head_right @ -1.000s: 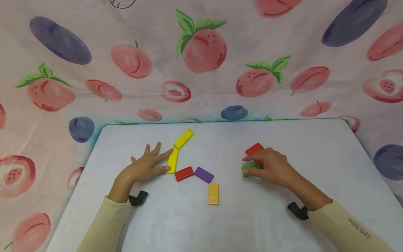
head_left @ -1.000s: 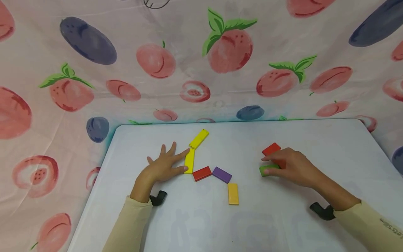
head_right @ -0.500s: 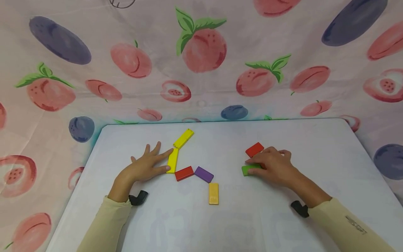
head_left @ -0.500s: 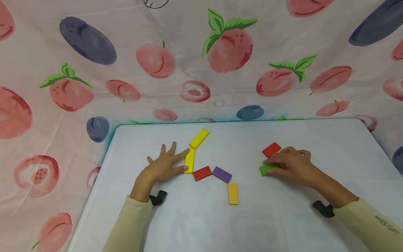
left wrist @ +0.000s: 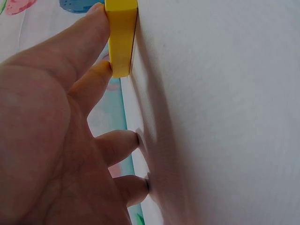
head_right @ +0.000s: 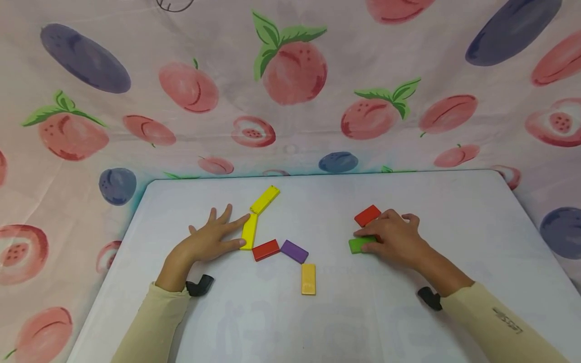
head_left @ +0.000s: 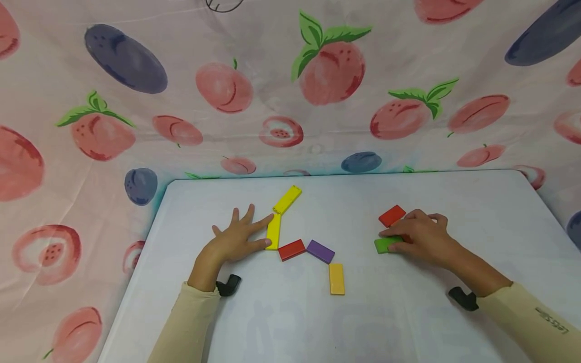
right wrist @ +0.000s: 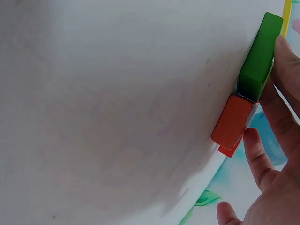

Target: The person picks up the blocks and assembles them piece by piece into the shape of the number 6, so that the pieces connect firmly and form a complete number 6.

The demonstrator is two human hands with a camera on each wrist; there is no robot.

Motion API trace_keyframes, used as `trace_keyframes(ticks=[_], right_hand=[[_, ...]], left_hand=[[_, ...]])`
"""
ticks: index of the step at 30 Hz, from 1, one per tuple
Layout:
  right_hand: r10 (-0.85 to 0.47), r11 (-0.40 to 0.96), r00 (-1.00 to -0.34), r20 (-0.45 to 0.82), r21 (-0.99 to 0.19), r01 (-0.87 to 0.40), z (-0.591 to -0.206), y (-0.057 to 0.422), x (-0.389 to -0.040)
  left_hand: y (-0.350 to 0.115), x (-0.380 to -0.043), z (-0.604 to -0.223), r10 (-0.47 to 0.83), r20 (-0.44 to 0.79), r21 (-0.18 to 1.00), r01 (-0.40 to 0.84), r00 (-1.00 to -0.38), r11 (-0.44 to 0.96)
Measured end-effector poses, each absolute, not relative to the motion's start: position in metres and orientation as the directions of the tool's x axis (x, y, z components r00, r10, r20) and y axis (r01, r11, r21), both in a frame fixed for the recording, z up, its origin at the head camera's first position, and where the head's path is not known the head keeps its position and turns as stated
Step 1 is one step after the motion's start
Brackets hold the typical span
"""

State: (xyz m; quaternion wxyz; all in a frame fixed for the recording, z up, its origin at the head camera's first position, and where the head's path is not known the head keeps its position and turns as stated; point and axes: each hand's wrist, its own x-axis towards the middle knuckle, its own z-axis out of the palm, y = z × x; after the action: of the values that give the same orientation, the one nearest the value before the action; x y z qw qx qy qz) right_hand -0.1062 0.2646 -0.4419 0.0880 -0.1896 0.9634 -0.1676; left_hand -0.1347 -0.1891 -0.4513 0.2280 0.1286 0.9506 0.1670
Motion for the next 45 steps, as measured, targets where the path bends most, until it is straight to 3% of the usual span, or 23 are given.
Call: trace_keyframes(ticks=[15,21,30,45], right_hand=[[-0.376,0.887,-0.917,-0.129,-0.335,-0.317,-0.439,0.255,-0.103],[-0.405,0.873,-0.91,-0.085,-0.331,-0.358,-0.439,0.254,-0.097],[-0.42,0.809,-0.905,-0.073,-0.482,-0.337,-0.44,0.254,-0.094],[-0.411,0.764,-0.909,-0.066,-0.569,-0.304,-0.434,0.251,-0.091]], left_hand=[[-0.189,-0.135,-0.453,0.321,-0.394,0.367,0.173,-0.862,0.914],[-0.19,-0.134,-0.453,0.321,-0.393,0.365,0.175,-0.862,0.914],[-0.191,-0.134,-0.453,0.329,-0.389,0.368,0.182,-0.861,0.912],[-0.19,-0.134,-0.452,0.327,-0.389,0.374,0.176,-0.861,0.91]])
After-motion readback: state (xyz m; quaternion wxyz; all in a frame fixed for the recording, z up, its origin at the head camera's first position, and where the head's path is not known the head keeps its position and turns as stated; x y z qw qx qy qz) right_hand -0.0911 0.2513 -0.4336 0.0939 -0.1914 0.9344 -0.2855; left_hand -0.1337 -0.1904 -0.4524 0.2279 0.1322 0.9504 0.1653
